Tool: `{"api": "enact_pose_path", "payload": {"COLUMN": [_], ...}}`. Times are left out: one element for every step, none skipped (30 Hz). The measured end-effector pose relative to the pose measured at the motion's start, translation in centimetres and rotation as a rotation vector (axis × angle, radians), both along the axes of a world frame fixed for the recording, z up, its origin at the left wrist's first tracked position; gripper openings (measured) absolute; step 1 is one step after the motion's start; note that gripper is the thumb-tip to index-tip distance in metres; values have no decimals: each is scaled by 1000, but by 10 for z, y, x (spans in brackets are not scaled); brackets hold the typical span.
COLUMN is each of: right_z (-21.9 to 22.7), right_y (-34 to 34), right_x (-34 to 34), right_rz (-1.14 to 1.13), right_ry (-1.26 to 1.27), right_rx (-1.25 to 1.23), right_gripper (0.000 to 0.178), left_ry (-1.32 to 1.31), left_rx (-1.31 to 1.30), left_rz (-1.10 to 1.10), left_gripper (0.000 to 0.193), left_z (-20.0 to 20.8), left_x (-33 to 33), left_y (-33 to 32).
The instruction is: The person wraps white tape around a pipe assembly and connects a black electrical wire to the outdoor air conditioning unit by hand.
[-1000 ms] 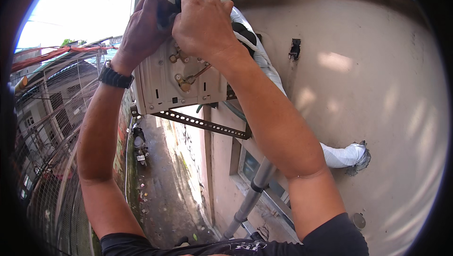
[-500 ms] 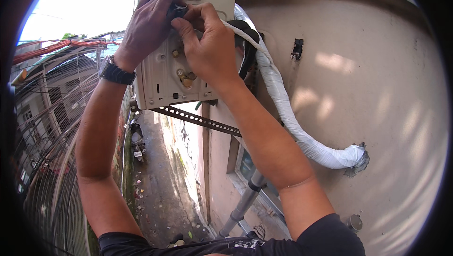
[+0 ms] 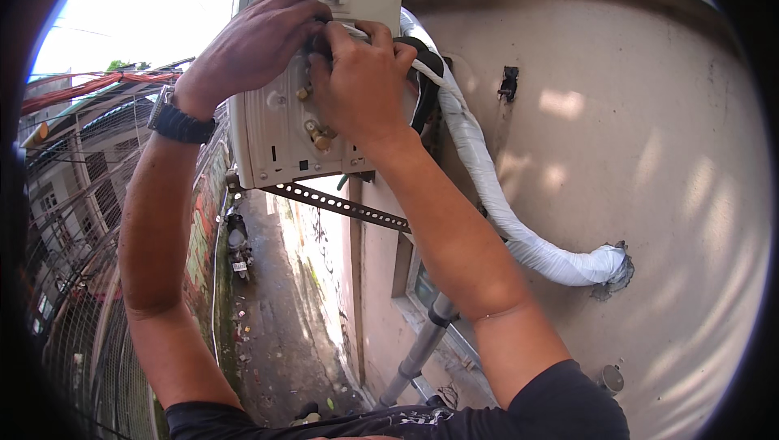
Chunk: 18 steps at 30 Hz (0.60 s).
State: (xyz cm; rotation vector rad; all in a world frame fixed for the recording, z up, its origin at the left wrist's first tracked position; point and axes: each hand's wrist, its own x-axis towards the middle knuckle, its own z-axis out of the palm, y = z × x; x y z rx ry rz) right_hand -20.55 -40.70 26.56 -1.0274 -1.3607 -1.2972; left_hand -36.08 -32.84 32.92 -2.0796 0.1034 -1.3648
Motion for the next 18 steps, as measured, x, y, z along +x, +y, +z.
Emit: {"api": "enact_pose_path", "payload": {"right_z": [2, 4, 6, 8, 8, 7, 7, 9, 10, 8, 5, 4, 8, 15, 21, 27, 33, 37], "right_y": [-2, -5, -8, -9, -8, -7, -5, -3, -3, -6, -11, -14, -15, -15, -18, -22, -27, -30], "right_x": [-1, -1, -1, 0, 2, 5, 9, 14, 14, 16, 19, 19, 19, 18, 19, 21, 23, 22], "right_rz": [4, 8, 11, 43, 74, 104, 107, 110, 116, 208, 300, 392, 425, 457, 485, 399, 313, 233], "right_ry": [3, 6, 11, -2, -15, -24, -43, -61, -81, -12, 58, 127, 179, 231, 288, 298, 308, 313], "right_rx": [-33, -66, -96, -85, -74, -67, -41, -14, 10, 31, 51, 71, 21, -30, -78, -155, -231, -311], "right_gripper": [23, 23, 23, 21, 20, 19, 18, 17, 16, 15, 14, 13, 14, 15, 17, 20, 22, 25], "left_ry": [3, 7, 9, 12, 14, 9, 3, -2, -45, -87, -130, -149, -169, -189, -192, -195, -198, -204], "left_rx": [-3, -6, -4, -3, -2, -1, 0, 1, 63, 126, 189, 199, 209, 220, 210, 201, 191, 208], "left_rz": [4, 7, -2, -12, -22, -6, 11, 28, 40, 52, 64, 81, 99, 117, 129, 141, 154, 156], "left_gripper": [20, 19, 18, 18, 17, 17, 17, 17, 17, 17, 17, 18, 19, 19, 20, 20, 20, 21], "left_z": [3, 4, 5, 6, 7, 8, 8, 9, 6, 3, 0, -2, -3, -3, -4, -5, -6, -6], "left_x": [0, 1, 1, 0, 0, 1, 3, 5, 6, 9, 11, 14, 16, 17, 18, 18, 19, 19], "left_y": [1, 1, 0, -1, -2, -2, -2, -2, 1, 4, 6, 9, 11, 14, 12, 10, 8, 9]}}
